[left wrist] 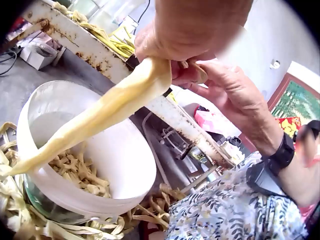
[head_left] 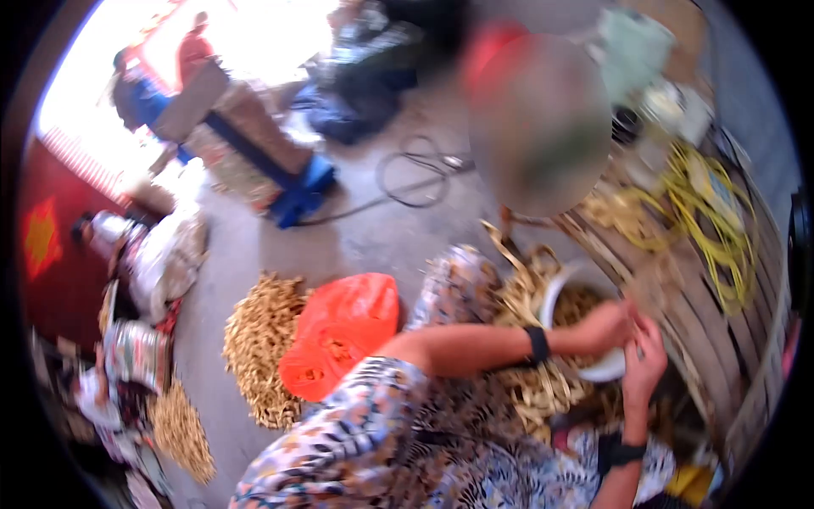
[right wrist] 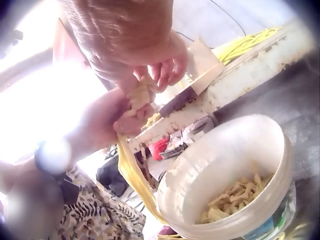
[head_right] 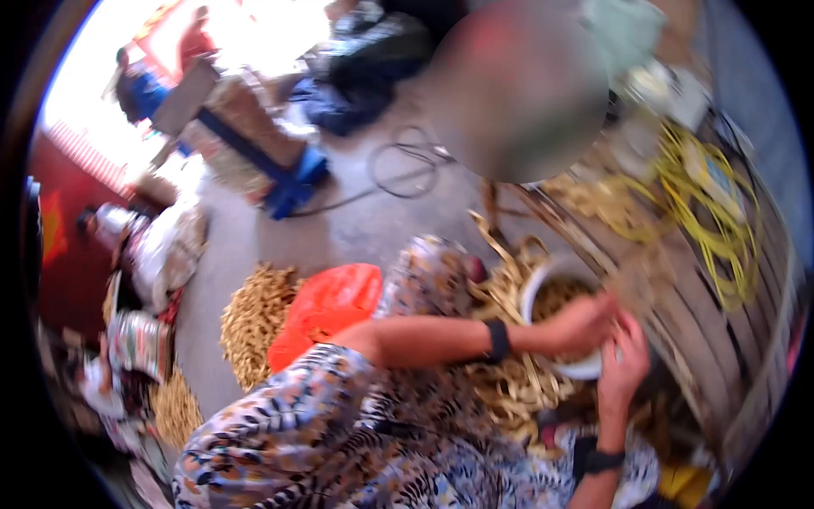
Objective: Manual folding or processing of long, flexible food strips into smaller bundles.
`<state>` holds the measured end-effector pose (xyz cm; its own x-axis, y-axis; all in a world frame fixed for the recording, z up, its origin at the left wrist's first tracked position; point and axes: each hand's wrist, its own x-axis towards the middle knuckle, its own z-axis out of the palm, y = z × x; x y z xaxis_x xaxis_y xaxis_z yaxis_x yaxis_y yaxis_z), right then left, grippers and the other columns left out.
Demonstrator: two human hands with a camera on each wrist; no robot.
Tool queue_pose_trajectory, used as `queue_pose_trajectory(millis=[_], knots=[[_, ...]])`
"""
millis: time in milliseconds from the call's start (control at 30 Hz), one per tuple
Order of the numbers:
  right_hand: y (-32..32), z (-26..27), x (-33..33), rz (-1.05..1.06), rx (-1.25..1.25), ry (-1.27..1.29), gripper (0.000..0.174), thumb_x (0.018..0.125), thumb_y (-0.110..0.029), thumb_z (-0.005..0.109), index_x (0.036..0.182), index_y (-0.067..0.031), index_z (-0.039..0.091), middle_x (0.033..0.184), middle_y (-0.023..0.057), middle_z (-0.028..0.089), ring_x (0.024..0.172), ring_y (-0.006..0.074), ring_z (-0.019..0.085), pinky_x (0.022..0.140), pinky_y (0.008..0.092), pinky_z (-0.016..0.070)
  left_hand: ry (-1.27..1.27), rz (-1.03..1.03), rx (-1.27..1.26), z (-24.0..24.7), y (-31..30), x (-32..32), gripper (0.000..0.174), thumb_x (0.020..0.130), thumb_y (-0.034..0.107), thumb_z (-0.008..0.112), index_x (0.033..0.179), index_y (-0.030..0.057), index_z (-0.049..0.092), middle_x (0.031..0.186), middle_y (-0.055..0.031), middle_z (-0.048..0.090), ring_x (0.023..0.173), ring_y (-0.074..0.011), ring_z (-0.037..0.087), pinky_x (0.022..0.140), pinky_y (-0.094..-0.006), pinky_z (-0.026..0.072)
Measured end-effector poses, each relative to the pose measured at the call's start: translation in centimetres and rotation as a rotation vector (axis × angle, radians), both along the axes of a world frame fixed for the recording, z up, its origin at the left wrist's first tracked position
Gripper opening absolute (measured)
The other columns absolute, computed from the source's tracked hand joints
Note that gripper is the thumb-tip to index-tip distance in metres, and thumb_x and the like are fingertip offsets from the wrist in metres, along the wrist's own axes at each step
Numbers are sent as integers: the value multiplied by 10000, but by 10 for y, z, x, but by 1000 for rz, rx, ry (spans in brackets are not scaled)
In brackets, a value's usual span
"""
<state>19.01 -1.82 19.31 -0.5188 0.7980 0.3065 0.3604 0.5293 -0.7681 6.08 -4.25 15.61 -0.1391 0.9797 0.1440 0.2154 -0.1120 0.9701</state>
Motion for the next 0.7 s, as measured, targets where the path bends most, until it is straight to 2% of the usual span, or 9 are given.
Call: queue_pose_trajectory(millis=[67,133,200,367,467,533,600,667,700], knots=[[1,18,6,14,-74,85,178,754,45,516,920,89,566,1050,111,562,952,177,535,846,260,394,-177,24,-212,10,0,-5,184,706,152,586,851,43,555,651,-119,541,583,-211,552,530,-336,457],[9,13,10,-70,-470,435,191,771,11,536,942,83,579,1043,86,571,927,149,538,838,245,391,-683,-71,-411,8,3,-7,234,810,283,581,936,90,542,705,-20,501,535,-88,491,437,-224,393],[19,12,15,-193,-732,702,218,786,-33,561,981,59,594,1011,49,583,899,116,541,808,226,392,-828,-259,-454,28,-1,-8,285,842,315,555,985,72,517,740,13,500,514,-45,432,422,-168,319],[35,1,38,-316,-853,839,295,759,-102,652,1030,3,603,957,35,601,861,93,544,763,234,402,-594,-392,-458,23,-3,-12,209,875,206,519,921,22,607,601,60,442,477,-17,331,414,-159,247],[34,4,45,-122,-901,657,275,793,-164,628,1035,-37,600,954,23,605,870,80,541,746,233,462,-784,-534,-550,16,-6,-24,202,893,185,489,883,14,596,589,64,417,465,-16,294,415,-160,214],[27,10,44,-26,-975,540,317,801,-211,622,1070,-53,569,947,16,604,890,74,538,711,229,492,-800,-541,-568,13,-8,-30,207,886,192,507,873,7,598,610,56,451,488,-10,333,428,-147,250],[18,12,38,-28,-953,337,327,779,-198,640,1057,-45,562,764,-29,576,679,55,539,585,195,481,-780,-527,-576,13,-9,-28,211,884,196,513,863,4,598,615,53,461,494,-7,344,429,-140,261],[13,-3,32,43,-904,385,282,760,-156,653,1005,-36,581,698,-36,550,545,40,480,495,171,423,-722,-492,-577,19,-11,-23,212,887,196,507,853,7,596,604,57,445,485,-7,329,418,-140,247],[12,-6,30,46,-900,453,212,747,-114,656,931,-27,596,679,-21,542,499,22,428,439,166,350,-721,-529,-566,18,-11,-23,208,889,188,505,834,7,590,606,52,438,480,-6,319,404,-140,236]])
